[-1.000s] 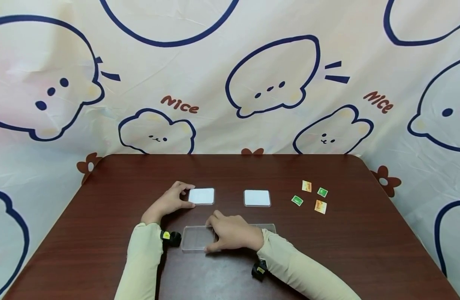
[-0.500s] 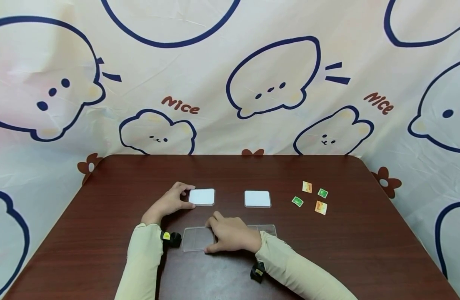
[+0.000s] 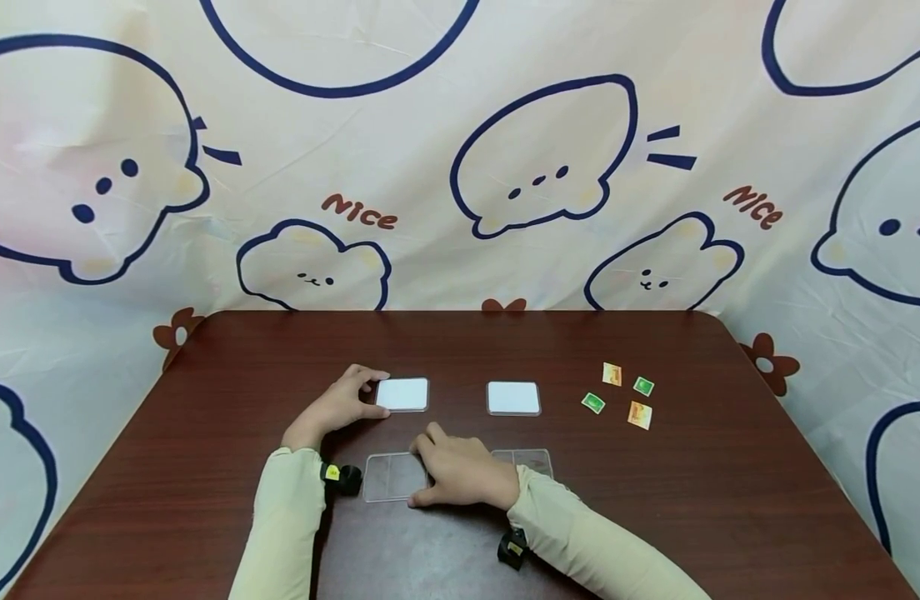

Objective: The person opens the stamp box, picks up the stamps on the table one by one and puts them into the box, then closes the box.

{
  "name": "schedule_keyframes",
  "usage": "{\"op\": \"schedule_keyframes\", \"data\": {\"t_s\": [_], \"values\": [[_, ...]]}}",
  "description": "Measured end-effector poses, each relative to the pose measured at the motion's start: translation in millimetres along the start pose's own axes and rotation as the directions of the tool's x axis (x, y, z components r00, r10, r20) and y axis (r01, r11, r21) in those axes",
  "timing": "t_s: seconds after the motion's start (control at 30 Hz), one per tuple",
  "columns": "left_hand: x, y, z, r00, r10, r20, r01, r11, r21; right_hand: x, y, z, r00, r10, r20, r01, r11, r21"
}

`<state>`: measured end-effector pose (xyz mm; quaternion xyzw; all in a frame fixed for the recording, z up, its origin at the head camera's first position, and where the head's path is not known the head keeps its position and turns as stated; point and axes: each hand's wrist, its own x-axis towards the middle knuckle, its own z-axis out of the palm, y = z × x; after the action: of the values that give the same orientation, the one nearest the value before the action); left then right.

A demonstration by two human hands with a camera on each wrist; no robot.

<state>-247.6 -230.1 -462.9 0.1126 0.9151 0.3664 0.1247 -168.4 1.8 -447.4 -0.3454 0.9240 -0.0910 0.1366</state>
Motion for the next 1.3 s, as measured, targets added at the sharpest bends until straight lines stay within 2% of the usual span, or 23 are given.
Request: {"op": "schedule_keyframes", "data": {"t_s": [0.53, 0.83, 1.1, 1.3], "values": [[-1.4, -1.2, -0.9, 1.000, 0.015, 0.014, -0.015, 0.999, -0.031, -6, 1, -6, 1.000, -0.004, -0.002, 0.004, 0.998, 0.068], [-3.9, 1.3, -6.6, 0.999, 0.010, 0.030, -0.008, 0.998, -0.055, -14, 16, -13, 0.997, -0.033, -0.066, 0.042, 0.988, 0.146], [-9.8, 2.0, -16.3, 0.999, -0.022, -0.041, 0.022, 1.000, -0.003, -29, 37, -26, 0.991, -0.014, -0.129, 0.054, 0.949, 0.310], [-12.2, 13.4, -19.4, 0.995, 0.002, -0.096, -0.003, 1.000, -0.006, -43, 58, -34, 0.980, -0.001, -0.201, 0.077, 0.926, 0.370]]}}
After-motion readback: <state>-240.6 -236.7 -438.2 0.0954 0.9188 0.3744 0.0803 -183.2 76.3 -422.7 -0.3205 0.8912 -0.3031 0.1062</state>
